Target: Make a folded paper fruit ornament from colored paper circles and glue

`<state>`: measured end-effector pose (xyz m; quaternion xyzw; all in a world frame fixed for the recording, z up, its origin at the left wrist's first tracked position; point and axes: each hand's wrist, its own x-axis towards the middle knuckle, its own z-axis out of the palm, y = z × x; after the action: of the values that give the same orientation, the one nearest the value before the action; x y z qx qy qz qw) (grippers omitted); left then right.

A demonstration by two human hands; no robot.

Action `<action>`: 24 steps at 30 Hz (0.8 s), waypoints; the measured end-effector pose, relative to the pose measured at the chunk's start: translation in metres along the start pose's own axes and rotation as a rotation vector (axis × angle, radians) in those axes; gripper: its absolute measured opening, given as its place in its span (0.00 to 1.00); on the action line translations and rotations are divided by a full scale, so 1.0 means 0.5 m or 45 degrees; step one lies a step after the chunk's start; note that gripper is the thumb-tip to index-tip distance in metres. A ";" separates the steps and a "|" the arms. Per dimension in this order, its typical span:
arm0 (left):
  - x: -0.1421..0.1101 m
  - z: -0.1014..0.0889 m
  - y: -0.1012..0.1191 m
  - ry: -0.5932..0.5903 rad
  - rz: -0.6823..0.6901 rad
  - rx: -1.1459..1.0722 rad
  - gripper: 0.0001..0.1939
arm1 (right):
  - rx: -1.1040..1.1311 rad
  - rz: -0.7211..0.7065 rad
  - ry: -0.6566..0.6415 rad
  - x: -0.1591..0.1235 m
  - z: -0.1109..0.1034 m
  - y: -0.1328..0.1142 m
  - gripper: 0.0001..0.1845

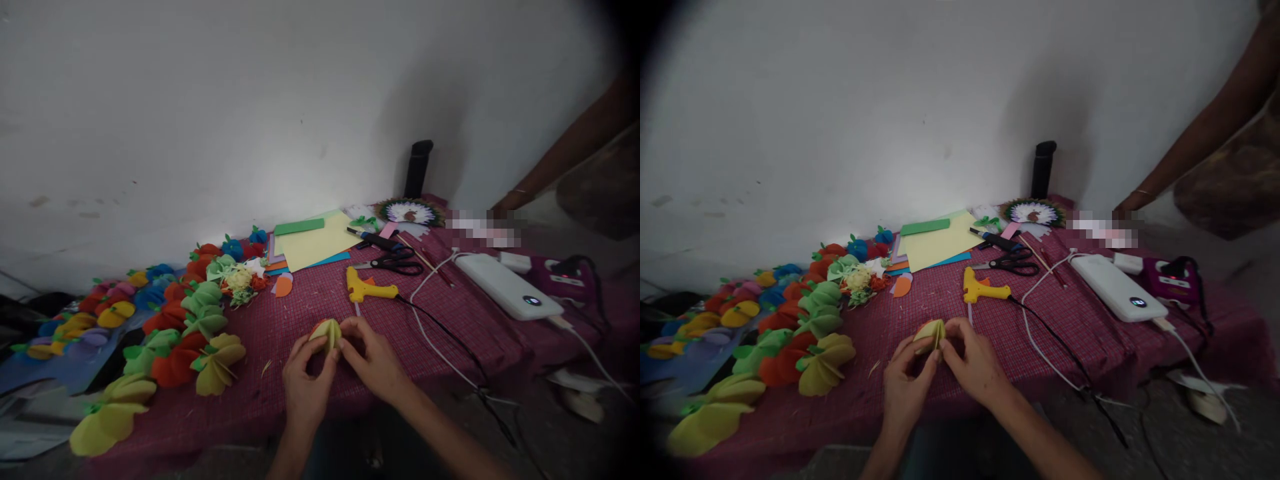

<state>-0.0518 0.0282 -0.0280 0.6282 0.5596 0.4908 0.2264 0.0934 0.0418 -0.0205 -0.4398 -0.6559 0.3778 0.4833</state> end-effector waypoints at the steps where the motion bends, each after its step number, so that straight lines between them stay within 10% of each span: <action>1: 0.000 0.000 -0.001 0.007 -0.012 -0.014 0.11 | 0.005 -0.002 0.000 0.000 0.000 0.001 0.08; 24: 0.003 0.013 -0.014 0.224 -0.274 -0.312 0.10 | -0.017 0.066 0.067 0.001 -0.003 0.006 0.07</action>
<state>-0.0498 0.0332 -0.0360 0.4873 0.5772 0.5813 0.3025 0.0952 0.0435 -0.0227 -0.4695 -0.6340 0.3741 0.4875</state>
